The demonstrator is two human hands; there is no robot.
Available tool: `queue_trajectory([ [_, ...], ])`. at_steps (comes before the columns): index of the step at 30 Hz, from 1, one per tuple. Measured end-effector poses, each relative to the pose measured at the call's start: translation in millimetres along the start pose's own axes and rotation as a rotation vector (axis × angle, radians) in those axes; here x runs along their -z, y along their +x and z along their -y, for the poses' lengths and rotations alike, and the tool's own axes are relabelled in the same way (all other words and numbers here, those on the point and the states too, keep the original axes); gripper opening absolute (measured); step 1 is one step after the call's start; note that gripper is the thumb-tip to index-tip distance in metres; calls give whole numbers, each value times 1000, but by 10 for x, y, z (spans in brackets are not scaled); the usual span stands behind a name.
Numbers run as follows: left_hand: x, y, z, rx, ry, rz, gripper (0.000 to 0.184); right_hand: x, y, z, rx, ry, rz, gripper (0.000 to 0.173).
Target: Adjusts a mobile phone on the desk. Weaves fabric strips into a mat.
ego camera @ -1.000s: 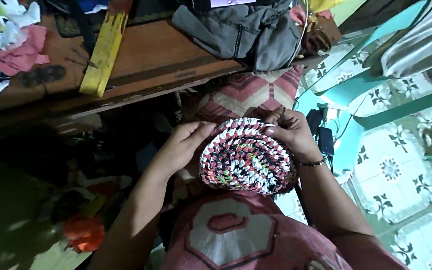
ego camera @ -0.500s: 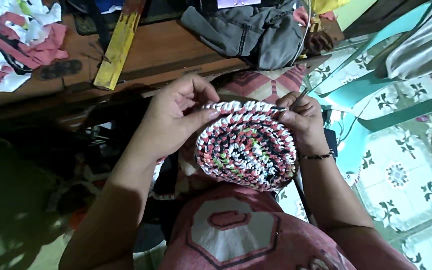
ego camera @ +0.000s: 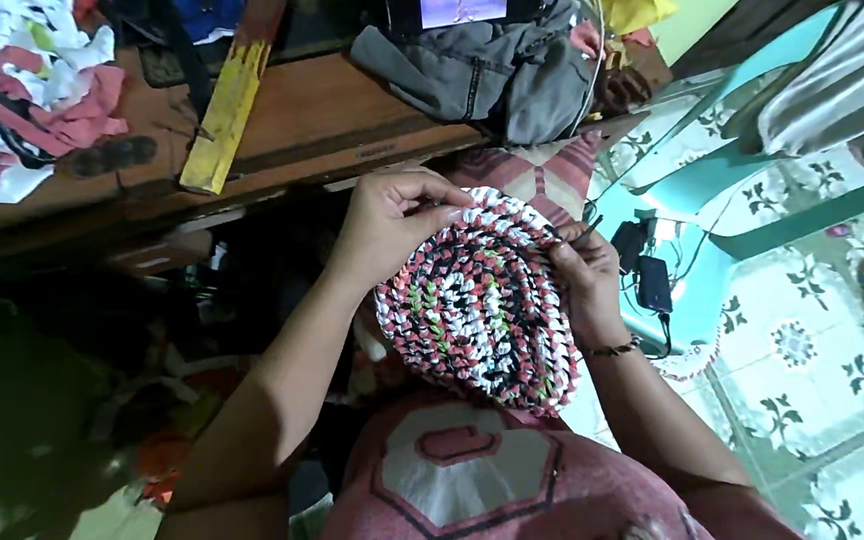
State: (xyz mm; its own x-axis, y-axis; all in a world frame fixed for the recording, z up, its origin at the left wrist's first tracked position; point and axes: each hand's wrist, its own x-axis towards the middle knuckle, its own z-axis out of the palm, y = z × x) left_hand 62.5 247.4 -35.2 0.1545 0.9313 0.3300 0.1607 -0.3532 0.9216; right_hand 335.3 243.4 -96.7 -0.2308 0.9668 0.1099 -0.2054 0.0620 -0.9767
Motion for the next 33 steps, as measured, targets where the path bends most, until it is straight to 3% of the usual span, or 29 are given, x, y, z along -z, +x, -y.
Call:
queue_trajectory([
  [3, -37, 26, -7, -30, -26, -48, 10, 96, 232, 91, -8, -4, 92, 44],
  [6, -73, 40, -109, -60, -38, -64, 11, 41, 579, 188, 38, -5, 142, 54],
  [12, -106, -2, -260, -122, -96, -78, 12, -71, 861, 300, 115, -121, 502, 32],
  [17, -111, -20, -255, -139, -110, -91, 12, -161, 864, 264, 120, -3, 609, 22],
  [24, -114, -33, -235, -95, -121, -85, 14, -233, 832, 232, 118, 130, 645, 27],
  [33, -167, -68, -210, -124, -143, -93, 11, -239, 943, 81, 139, 173, 600, 17],
])
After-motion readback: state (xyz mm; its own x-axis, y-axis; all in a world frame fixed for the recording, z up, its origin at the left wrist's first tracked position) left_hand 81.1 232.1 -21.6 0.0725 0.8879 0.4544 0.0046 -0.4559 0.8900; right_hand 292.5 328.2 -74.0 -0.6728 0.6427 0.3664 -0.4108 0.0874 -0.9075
